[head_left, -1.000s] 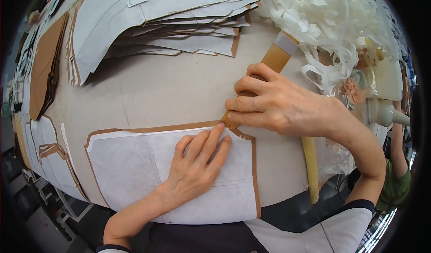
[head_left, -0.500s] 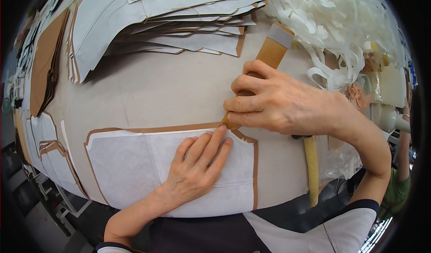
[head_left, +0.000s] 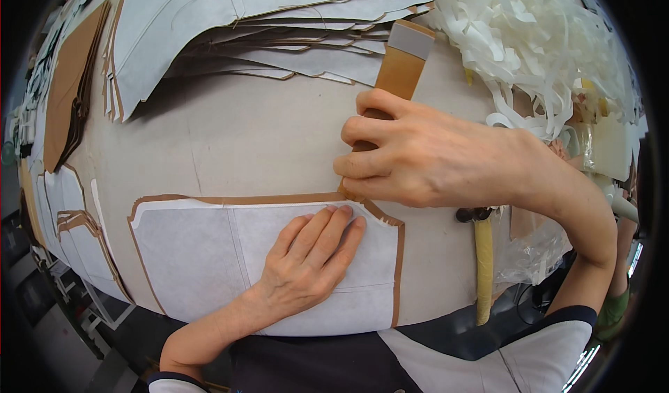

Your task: Folding the edges of leather pieces and hammering them flat to prepare them for further assembly.

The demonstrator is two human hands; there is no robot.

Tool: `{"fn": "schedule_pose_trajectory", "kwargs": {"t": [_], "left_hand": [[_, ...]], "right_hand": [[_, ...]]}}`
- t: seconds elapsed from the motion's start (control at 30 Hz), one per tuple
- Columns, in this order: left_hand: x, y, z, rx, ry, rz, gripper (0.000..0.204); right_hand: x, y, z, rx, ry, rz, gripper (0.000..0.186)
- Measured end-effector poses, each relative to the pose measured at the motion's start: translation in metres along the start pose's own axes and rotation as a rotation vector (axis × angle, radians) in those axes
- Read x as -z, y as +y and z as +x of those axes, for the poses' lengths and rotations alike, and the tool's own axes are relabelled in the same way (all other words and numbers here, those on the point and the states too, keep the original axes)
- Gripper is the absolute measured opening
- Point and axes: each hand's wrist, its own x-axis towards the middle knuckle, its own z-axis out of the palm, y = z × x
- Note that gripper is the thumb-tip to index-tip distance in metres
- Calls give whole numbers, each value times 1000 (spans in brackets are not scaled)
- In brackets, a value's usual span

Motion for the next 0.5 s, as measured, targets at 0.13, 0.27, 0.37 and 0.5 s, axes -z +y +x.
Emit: {"fn": "schedule_pose_trajectory", "kwargs": {"t": [0.13,0.27,0.37,0.5], "left_hand": [[2,0,1,-1,7,-15,56],[0,-1,3,-21,45,-34,50],[-2,0,4,-39,85,-22,46],[-1,-2,2,-51,72,-62,41]], "right_hand": [[-5,4,10,29,14,-6,11],[-9,8,22,68,53,-41,11],[-13,9,39,86,85,-47,12],[-27,10,59,46,158,22,4]]}}
